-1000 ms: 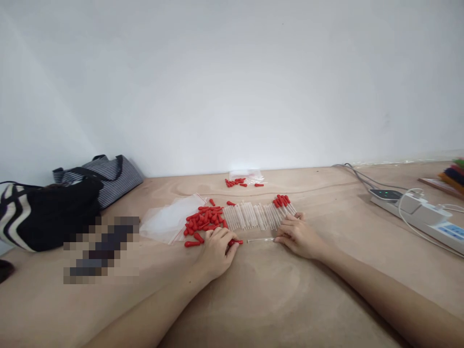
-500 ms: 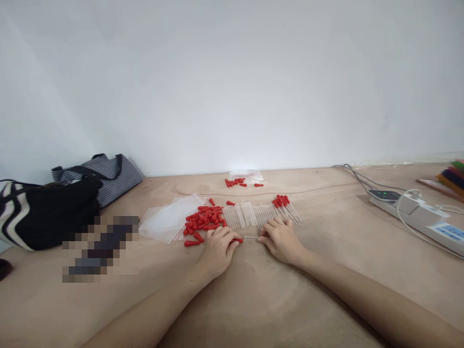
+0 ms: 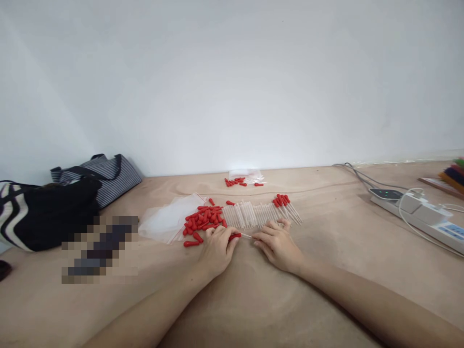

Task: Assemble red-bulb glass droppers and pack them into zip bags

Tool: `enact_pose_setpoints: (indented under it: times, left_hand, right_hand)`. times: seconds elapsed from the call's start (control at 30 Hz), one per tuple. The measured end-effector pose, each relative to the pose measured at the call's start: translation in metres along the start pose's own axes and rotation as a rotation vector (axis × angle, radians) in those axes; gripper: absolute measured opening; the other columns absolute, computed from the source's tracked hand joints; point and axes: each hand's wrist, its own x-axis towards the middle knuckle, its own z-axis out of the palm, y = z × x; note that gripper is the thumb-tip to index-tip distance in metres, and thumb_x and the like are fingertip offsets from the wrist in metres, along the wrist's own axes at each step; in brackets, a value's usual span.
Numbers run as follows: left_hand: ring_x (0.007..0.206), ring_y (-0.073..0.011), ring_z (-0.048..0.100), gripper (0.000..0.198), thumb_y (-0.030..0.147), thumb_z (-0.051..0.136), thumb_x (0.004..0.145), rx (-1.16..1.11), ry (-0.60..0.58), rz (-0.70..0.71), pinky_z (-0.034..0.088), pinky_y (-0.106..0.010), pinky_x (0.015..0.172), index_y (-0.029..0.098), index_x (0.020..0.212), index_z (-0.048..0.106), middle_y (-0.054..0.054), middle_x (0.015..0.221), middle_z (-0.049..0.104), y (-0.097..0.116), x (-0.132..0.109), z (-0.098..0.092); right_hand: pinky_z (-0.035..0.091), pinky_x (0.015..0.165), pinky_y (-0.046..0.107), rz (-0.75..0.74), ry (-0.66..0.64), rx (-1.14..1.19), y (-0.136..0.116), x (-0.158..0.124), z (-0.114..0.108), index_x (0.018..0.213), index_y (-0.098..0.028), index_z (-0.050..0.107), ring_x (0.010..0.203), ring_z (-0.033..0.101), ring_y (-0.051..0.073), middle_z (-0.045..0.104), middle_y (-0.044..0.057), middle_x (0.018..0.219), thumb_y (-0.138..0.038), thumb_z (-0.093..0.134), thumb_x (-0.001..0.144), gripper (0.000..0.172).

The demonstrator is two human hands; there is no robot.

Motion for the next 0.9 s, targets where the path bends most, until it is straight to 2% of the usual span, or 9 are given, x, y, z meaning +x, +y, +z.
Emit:
enact_pose_setpoints:
  times: [0.27,0.57,0.73,0.9]
  left_hand:
    - [0.075,-0.016,0.053,0.015,0.025,0.045,0.084,-0.033,0.052,0.079,0.025,-0.035,0.073,0.021,0.08,0.059,0.001,0.077,0.065,0.0,0.0,-0.003]
    - [0.078,-0.016,0.052,0.013,0.019,0.047,0.082,-0.04,0.015,0.178,0.023,-0.037,0.08,0.021,0.076,0.058,0.002,0.075,0.066,0.004,-0.001,-0.006]
    - [0.075,-0.015,0.053,0.012,0.021,0.048,0.082,-0.055,0.045,0.202,0.023,-0.037,0.081,0.02,0.075,0.058,0.003,0.074,0.066,0.005,-0.001,-0.005]
    - [0.074,-0.0148,0.054,0.013,0.024,0.049,0.082,-0.041,0.093,0.23,0.023,-0.038,0.083,0.02,0.074,0.058,0.002,0.072,0.066,0.008,-0.002,-0.006]
  right_hand:
    - [0.016,0.083,0.038,-0.049,-0.063,-0.008,-0.002,-0.001,-0.005,0.086,-0.023,0.062,0.08,0.045,0.015,0.061,0.001,0.074,-0.019,0.045,0.083,0.018]
    - [0.015,0.082,0.038,-0.194,-0.055,-0.065,0.011,0.001,-0.001,0.086,-0.022,0.063,0.078,0.041,0.016,0.058,0.002,0.07,-0.009,0.04,0.078,0.028]
    - [0.017,0.08,0.038,-0.141,-0.013,-0.034,0.004,0.0,-0.003,0.079,-0.02,0.061,0.077,0.04,0.016,0.057,0.002,0.071,-0.015,0.041,0.08,0.02]
    - [0.018,0.078,0.035,-0.043,-0.052,0.067,-0.004,0.001,-0.006,0.076,-0.018,0.06,0.076,0.043,0.015,0.058,0.002,0.07,-0.018,0.042,0.082,0.019]
